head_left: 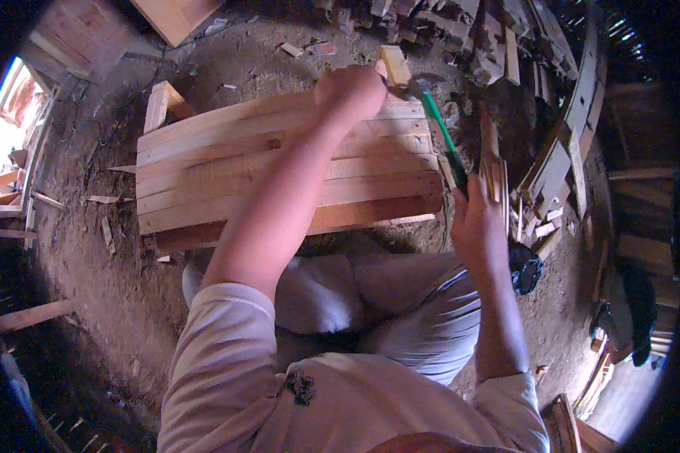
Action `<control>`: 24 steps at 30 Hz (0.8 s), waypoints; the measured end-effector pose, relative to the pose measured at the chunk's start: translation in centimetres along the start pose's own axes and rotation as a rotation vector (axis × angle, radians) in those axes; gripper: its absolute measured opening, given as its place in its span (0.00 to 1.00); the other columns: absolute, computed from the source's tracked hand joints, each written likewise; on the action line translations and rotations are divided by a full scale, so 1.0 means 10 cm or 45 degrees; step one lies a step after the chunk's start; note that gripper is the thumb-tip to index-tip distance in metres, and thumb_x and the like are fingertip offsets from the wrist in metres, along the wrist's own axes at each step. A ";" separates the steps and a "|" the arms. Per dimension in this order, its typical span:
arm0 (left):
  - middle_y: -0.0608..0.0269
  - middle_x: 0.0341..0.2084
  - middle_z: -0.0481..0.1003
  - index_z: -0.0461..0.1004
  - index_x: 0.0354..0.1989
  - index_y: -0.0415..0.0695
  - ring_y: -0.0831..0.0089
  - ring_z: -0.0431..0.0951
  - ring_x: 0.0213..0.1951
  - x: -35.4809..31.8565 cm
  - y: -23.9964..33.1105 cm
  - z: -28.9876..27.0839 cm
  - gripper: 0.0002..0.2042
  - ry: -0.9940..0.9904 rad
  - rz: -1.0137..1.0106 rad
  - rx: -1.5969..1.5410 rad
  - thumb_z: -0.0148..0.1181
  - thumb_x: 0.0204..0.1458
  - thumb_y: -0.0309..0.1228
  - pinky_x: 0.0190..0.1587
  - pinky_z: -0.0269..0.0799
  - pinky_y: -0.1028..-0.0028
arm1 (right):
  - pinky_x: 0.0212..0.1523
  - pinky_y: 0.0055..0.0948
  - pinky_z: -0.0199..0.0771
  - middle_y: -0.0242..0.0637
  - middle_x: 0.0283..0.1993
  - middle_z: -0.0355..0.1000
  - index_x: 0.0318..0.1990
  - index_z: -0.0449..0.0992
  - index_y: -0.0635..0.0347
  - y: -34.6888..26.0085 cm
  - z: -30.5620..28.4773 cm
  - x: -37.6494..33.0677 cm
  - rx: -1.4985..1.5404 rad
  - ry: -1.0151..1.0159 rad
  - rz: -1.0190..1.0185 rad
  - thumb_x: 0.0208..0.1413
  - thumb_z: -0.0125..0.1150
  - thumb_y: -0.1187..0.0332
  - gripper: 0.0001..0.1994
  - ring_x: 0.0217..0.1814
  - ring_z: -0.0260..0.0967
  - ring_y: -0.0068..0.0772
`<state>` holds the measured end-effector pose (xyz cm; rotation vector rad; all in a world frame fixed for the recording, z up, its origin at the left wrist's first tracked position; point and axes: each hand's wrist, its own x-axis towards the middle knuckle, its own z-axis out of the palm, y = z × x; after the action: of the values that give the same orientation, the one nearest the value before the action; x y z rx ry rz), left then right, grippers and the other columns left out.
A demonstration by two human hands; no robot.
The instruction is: The person assembles a small wooden structure by placing planks onto a frame and securing them with nails. They use a hammer to drive nails into the wood, repeatedly adjusting the planks and hammering to fasten them in place.
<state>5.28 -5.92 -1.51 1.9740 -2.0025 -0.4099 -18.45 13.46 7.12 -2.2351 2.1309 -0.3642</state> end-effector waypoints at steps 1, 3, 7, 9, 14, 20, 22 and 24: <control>0.45 0.44 0.82 0.85 0.41 0.43 0.49 0.85 0.46 -0.03 0.09 -0.01 0.16 -0.018 -0.010 -0.020 0.52 0.56 0.37 0.48 0.81 0.53 | 0.30 0.53 0.72 0.57 0.31 0.75 0.50 0.72 0.61 0.09 0.03 -0.01 -0.007 0.050 -0.127 0.68 0.53 0.63 0.12 0.32 0.74 0.66; 0.46 0.44 0.82 0.85 0.41 0.43 0.49 0.85 0.46 -0.08 -0.01 -0.08 0.16 -0.048 -0.017 0.039 0.52 0.56 0.37 0.48 0.80 0.53 | 0.31 0.52 0.72 0.57 0.32 0.75 0.50 0.73 0.62 -0.03 -0.16 -0.01 0.196 0.137 -0.102 0.68 0.54 0.65 0.11 0.33 0.75 0.65; 0.46 0.46 0.82 0.85 0.42 0.44 0.50 0.84 0.49 0.01 -0.18 0.03 0.16 -0.122 0.141 0.119 0.51 0.57 0.37 0.52 0.79 0.53 | 0.30 0.47 0.70 0.46 0.30 0.74 0.49 0.72 0.66 -0.19 -0.19 -0.01 0.683 0.582 0.101 0.69 0.55 0.66 0.11 0.26 0.69 0.52; 0.46 0.46 0.82 0.85 0.42 0.44 0.50 0.84 0.49 0.09 -0.07 0.05 0.16 -0.111 -0.002 0.012 0.51 0.57 0.37 0.52 0.79 0.52 | 0.32 0.50 0.70 0.53 0.29 0.71 0.45 0.70 0.65 -0.04 0.02 0.02 0.302 0.204 0.012 0.69 0.54 0.67 0.09 0.30 0.69 0.63; 0.46 0.47 0.82 0.84 0.44 0.44 0.49 0.83 0.50 0.03 -0.01 -0.07 0.18 -0.071 -0.062 0.027 0.49 0.61 0.41 0.53 0.78 0.53 | 0.35 0.49 0.72 0.58 0.36 0.76 0.49 0.76 0.65 -0.15 -0.25 0.06 0.221 0.149 -0.032 0.68 0.56 0.67 0.11 0.34 0.74 0.62; 0.47 0.47 0.82 0.83 0.46 0.42 0.50 0.83 0.51 0.04 -0.04 -0.04 0.20 -0.142 0.027 0.135 0.47 0.63 0.42 0.53 0.78 0.54 | 0.35 0.51 0.74 0.56 0.37 0.77 0.54 0.71 0.63 -0.17 -0.18 0.06 0.385 0.480 -0.076 0.68 0.54 0.67 0.12 0.39 0.77 0.63; 0.47 0.47 0.82 0.83 0.46 0.42 0.50 0.83 0.51 -0.02 0.13 -0.07 0.20 -0.140 -0.043 0.039 0.47 0.62 0.42 0.53 0.78 0.54 | 0.33 0.57 0.73 0.55 0.31 0.76 0.52 0.72 0.59 0.04 0.08 0.06 0.036 0.033 0.035 0.68 0.55 0.64 0.12 0.34 0.76 0.65; 0.47 0.47 0.82 0.83 0.46 0.42 0.50 0.83 0.51 -0.05 0.10 -0.12 0.20 -0.127 -0.098 0.036 0.47 0.62 0.41 0.53 0.78 0.54 | 0.32 0.60 0.72 0.54 0.27 0.76 0.52 0.73 0.57 -0.01 0.00 0.10 0.093 -0.047 -0.028 0.67 0.56 0.63 0.12 0.30 0.76 0.66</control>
<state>4.91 -5.37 0.01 2.0915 -2.0062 -0.5099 -18.32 12.47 7.27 -2.2099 2.0418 -0.3915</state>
